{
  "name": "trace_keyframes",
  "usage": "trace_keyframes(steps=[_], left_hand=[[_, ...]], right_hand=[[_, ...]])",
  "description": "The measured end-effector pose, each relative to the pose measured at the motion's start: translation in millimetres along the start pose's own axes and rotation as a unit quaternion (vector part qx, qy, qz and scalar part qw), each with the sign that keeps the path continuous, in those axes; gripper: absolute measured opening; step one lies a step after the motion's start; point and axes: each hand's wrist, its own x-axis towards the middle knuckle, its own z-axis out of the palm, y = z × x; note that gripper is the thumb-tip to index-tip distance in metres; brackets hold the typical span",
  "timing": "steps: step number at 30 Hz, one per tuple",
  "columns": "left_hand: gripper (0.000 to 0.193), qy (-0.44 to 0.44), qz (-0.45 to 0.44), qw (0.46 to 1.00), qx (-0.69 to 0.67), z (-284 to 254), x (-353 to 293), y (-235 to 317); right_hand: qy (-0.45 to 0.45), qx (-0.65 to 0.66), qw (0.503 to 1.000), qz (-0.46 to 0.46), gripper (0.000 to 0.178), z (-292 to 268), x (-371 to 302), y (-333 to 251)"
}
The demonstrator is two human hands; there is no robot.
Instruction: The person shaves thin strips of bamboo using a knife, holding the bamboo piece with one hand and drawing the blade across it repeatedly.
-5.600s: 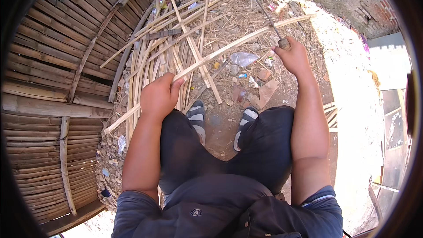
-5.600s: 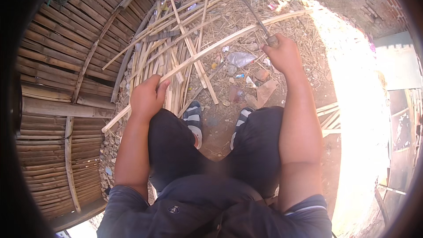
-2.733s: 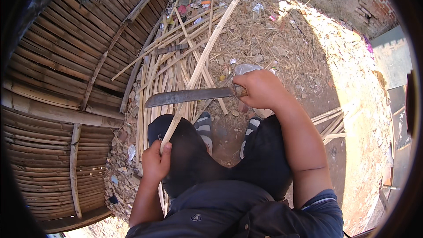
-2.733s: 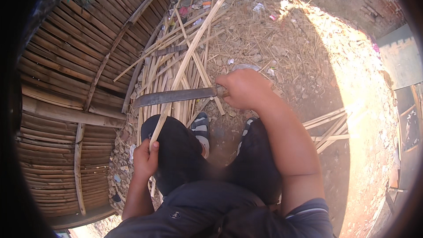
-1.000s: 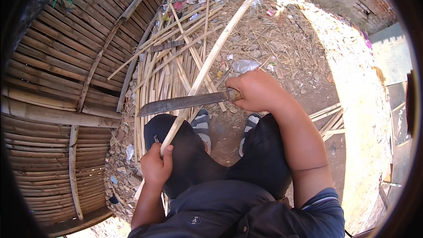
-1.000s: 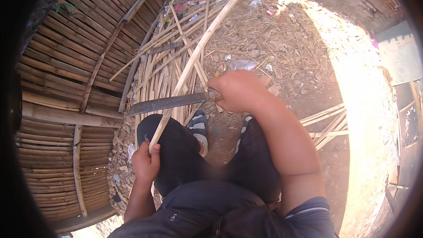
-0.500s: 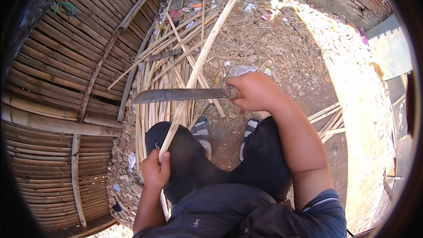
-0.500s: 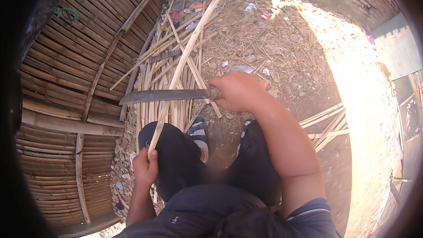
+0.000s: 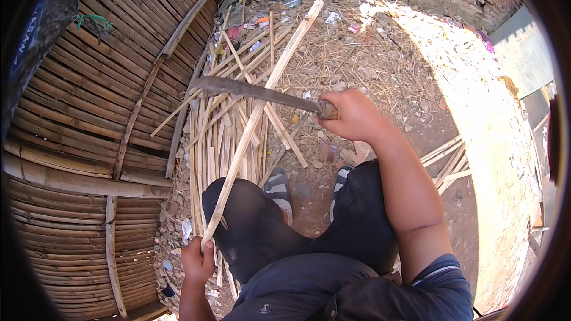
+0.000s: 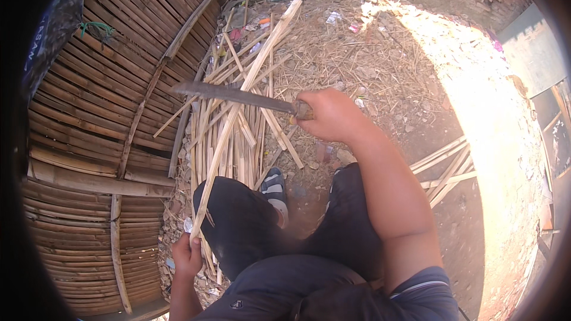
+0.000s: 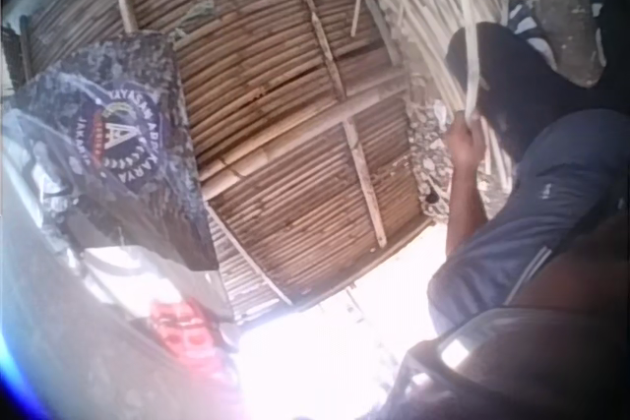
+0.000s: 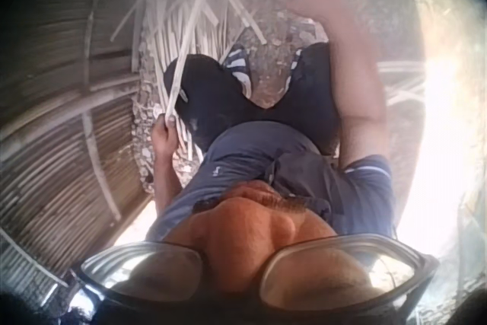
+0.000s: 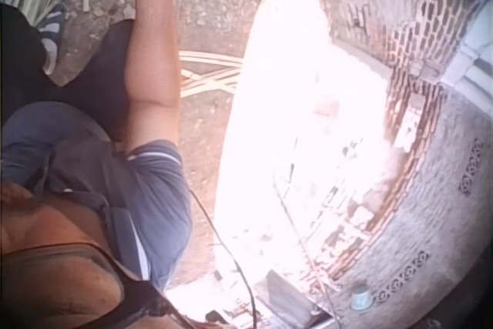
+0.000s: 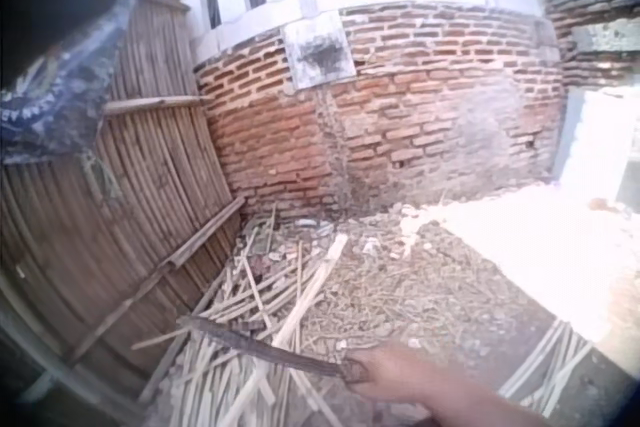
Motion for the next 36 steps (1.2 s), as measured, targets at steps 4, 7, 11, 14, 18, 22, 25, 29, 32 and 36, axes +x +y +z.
trace_keyframes(steps=[4, 7, 11, 14, 18, 22, 25, 29, 32, 36], left_hand=[[0.036, 0.007, -0.003, 0.999, 0.046, -3, -3, -10], [0.036, 0.036, 0.009, 0.997, 0.074, -10, -16, -39], [0.03, 0.078, 0.06, 0.987, 0.127, -21, -26, -45], [0.026, 0.056, 0.052, 0.987, 0.144, -25, -26, -49], [0.025, 0.05, 0.053, 0.982, 0.173, -23, -23, -48], [0.024, 0.064, 0.06, 0.975, 0.206, -38, -36, -71], [0.028, 0.062, 0.062, 0.974, 0.21, -42, -43, -73], [0.031, 0.074, 0.059, 0.977, 0.192, -39, -44, -75], [0.032, 0.085, 0.009, 0.987, 0.138, -37, -48, -80], [0.032, 0.093, 0.021, 0.982, 0.165, -43, -42, -75]], right_hand=[[-0.105, -0.073, 0.983, -0.134, 0.024, 9, -10, -39], [-0.044, -0.045, 0.994, -0.086, 0.024, 0, -4, -8], [0.136, -0.058, 0.984, 0.103, 0.027, -14, 3, 37], [0.085, -0.103, 0.988, 0.075, 0.024, -9, -1, 24], [-0.062, -0.157, 0.985, -0.027, 0.02, 7, -1, -23], [-0.048, -0.136, 0.988, 0.054, 0.023, 5, 4, -22], [0.072, -0.083, 0.974, 0.199, 0.031, -14, 13, 22], [0.105, -0.065, 0.965, 0.232, 0.038, -12, 7, 38], [0.072, -0.05, 0.976, 0.201, 0.042, -10, 1, 31], [0.093, -0.031, 0.974, 0.203, 0.043, -12, 4, 21]])
